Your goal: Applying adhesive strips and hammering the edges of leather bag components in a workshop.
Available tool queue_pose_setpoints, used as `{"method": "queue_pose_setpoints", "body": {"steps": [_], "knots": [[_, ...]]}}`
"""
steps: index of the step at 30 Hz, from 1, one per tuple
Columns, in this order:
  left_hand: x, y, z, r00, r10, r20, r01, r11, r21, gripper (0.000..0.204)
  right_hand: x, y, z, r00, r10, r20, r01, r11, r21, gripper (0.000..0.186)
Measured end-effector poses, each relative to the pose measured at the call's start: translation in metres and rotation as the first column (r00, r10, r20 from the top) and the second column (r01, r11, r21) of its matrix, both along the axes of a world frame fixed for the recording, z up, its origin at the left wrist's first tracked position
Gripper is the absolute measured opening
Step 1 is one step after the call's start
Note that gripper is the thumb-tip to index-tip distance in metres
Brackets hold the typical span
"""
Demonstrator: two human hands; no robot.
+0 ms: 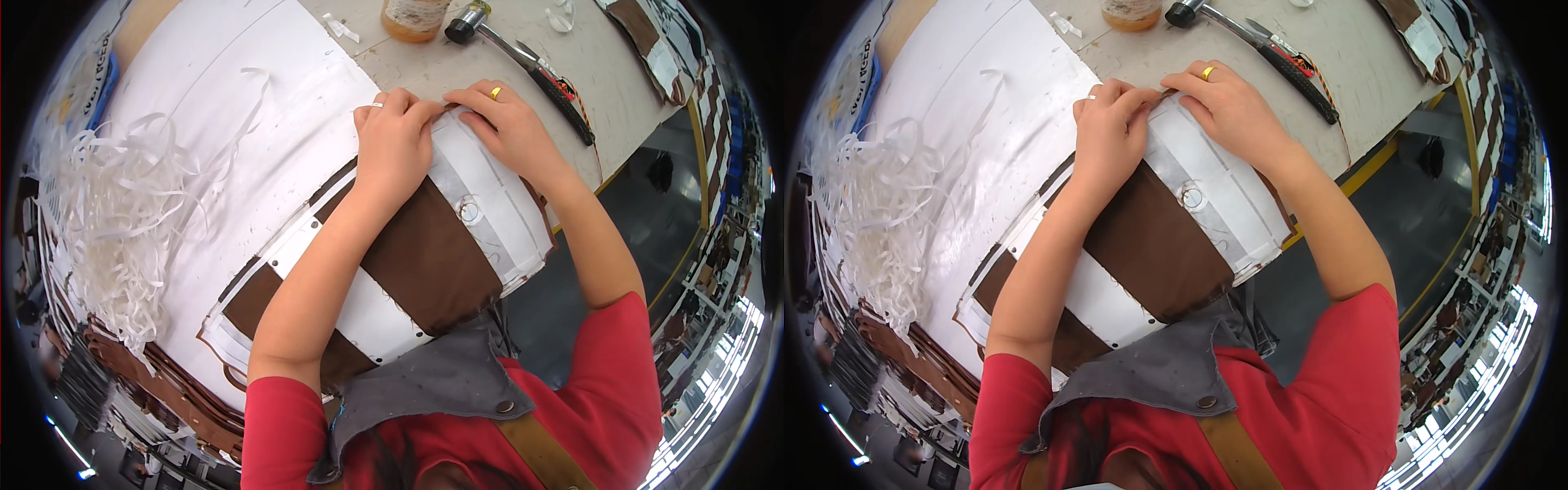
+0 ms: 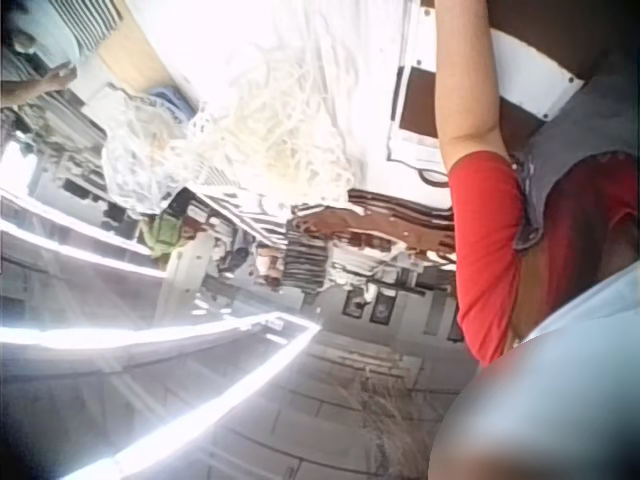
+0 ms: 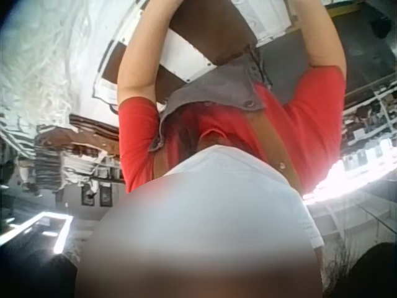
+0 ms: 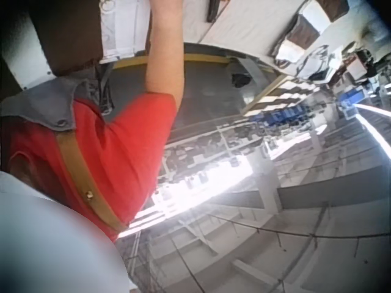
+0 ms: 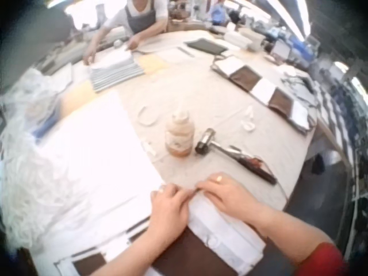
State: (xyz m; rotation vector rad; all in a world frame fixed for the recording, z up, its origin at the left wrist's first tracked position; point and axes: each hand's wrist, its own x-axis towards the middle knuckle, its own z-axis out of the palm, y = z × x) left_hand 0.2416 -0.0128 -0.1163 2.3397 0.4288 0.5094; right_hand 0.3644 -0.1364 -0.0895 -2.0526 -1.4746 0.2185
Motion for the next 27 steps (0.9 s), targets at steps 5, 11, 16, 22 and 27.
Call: {"method": "queue_pose_setpoints", "body": {"steps": [5, 11, 16, 22, 27], "knots": [[-0.002, -0.005, -0.005, 0.997, -0.028, 0.074, 0.013, 0.981, 0.193, 0.017, 0.002, -0.001, -0.003, 0.998, 0.064, 0.029, -0.063, 0.998, -0.023, 0.018], [-0.002, -0.005, -0.003, 0.998, -0.055, 0.037, 0.042, 0.953, 0.3, 0.017, 0.001, -0.004, 0.0, 0.992, 0.078, 0.103, -0.069, 0.994, -0.08, 0.018], [-0.004, -0.002, 0.0, 0.998, -0.004, 0.063, -0.005, 0.99, 0.141, 0.012, -0.01, -0.007, 0.001, 0.999, 0.044, -0.018, -0.043, 0.998, 0.046, 0.02], [-0.004, 0.005, 0.006, 0.998, 0.055, -0.033, -0.058, 0.995, -0.079, 0.008, -0.013, -0.012, -0.003, 0.99, 0.092, 0.109, -0.091, 0.996, -0.006, 0.03], [-0.002, 0.003, 0.004, 0.995, 0.095, -0.042, -0.1, 0.985, -0.14, 0.006, -0.017, -0.01, -0.004, 0.964, 0.125, 0.233, -0.114, 0.992, -0.062, 0.04]]}}
